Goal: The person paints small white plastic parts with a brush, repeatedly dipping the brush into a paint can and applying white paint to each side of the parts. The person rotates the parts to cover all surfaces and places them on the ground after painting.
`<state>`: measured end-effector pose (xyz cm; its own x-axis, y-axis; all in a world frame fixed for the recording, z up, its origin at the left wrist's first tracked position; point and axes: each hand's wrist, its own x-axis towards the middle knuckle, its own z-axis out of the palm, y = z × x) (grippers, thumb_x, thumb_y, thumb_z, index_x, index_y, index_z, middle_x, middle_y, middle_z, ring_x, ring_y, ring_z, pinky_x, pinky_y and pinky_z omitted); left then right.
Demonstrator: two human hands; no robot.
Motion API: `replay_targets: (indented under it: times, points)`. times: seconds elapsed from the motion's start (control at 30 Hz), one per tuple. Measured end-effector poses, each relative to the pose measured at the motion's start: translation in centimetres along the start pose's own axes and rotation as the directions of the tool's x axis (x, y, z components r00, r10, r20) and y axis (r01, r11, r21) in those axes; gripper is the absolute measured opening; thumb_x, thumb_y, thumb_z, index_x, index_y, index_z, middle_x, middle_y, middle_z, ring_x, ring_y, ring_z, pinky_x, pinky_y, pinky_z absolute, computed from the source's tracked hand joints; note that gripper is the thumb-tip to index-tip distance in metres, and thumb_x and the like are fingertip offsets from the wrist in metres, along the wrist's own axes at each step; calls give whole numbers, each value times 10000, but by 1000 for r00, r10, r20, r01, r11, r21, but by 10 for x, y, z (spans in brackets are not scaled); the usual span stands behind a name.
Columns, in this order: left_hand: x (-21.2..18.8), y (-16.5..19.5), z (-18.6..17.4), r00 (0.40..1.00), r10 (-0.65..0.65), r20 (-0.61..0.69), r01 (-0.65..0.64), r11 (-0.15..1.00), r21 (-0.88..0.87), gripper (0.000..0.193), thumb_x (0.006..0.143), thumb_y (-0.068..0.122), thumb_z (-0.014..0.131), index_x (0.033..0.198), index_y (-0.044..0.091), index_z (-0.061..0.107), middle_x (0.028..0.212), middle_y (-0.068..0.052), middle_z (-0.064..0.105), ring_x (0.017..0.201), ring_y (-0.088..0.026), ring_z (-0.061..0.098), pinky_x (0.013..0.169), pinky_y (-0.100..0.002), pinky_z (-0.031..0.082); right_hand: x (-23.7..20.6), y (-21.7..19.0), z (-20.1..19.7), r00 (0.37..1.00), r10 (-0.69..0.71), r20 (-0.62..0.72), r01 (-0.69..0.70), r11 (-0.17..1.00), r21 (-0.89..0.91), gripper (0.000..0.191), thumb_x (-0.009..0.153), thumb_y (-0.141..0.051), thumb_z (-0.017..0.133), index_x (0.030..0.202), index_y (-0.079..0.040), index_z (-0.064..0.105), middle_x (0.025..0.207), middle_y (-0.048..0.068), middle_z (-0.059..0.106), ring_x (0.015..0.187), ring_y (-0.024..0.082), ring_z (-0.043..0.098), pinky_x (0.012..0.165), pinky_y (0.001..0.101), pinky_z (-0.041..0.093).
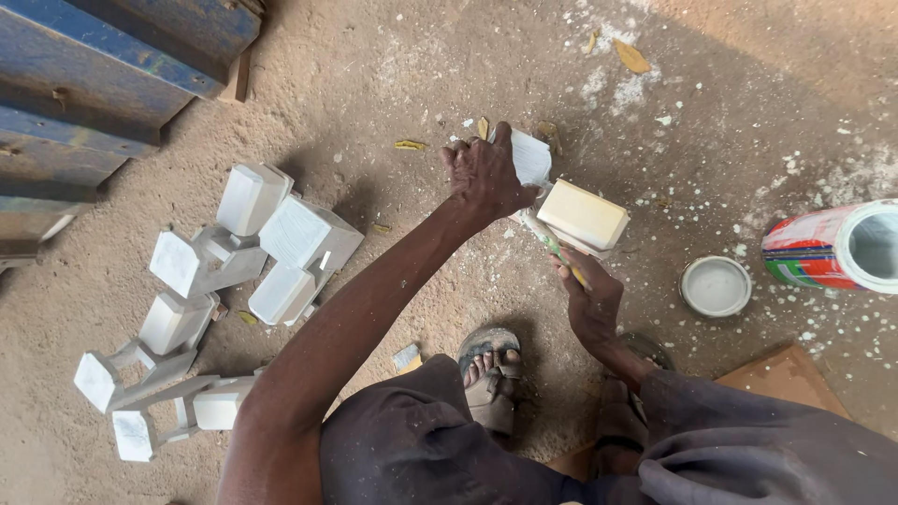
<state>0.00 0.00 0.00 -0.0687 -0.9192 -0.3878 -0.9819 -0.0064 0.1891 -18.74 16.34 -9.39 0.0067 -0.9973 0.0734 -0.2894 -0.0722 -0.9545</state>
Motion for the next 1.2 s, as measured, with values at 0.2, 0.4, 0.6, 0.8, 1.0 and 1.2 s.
replay_targets:
  times: [0.2,0.4,0.6,0.8,1.0,1.2]
  points:
    - [-3,-3,1,1000,-1,1,1,1000,-25,920,695,531,873,1325,77,380,1038,-230,647,1088,-442,613,992,-639,353,-3,5,3,999,19,26,-22,989,146,273,1021,-52,564,1244,80,646,1110,248,740,1022,284,754,839,331,642]
    - [-10,6,-1,1000,0,-26,-2,998,-70,942,649,516,893,1302,60,391,1043,-236,634,1043,-408,645,936,-661,383,-20,0,19,937,346,-45,-293,852,433,338,1040,-74,507,1330,76,595,1197,239,720,1078,290,729,909,361,624]
    - [-6,13,-26,1000,-17,20,18,999,-47,944,652,522,891,1310,59,398,1036,-231,664,1106,-463,608,978,-637,377,-10,-14,1,958,277,74,-273,803,530,372,1062,-51,447,1399,90,514,1400,267,595,1319,322,606,1115,401,537]
    - [-1,31,-41,999,-44,-8,43,998,-54,913,663,529,875,1300,84,394,1082,-241,619,1113,-453,577,926,-632,352,-24,-14,-6,957,287,43,-278,866,416,402,1066,-49,438,1453,26,514,1493,230,539,1388,303,528,1115,416,497]
    - [1,38,-53,999,-31,27,33,998,-61,930,668,509,861,1345,89,380,1087,-216,641,1110,-428,601,975,-627,342,-5,-14,-16,989,127,77,-122,990,-70,343,1024,-57,514,1341,-59,645,1508,153,579,1302,258,645,1057,369,590]
    - [11,48,-65,997,-59,46,60,998,-18,1006,664,599,874,1352,91,344,1094,-244,619,1120,-471,568,935,-653,353,25,-39,-62,873,434,220,-484,826,288,379,1023,-57,468,1383,9,565,1481,228,556,1342,297,594,1109,369,528]
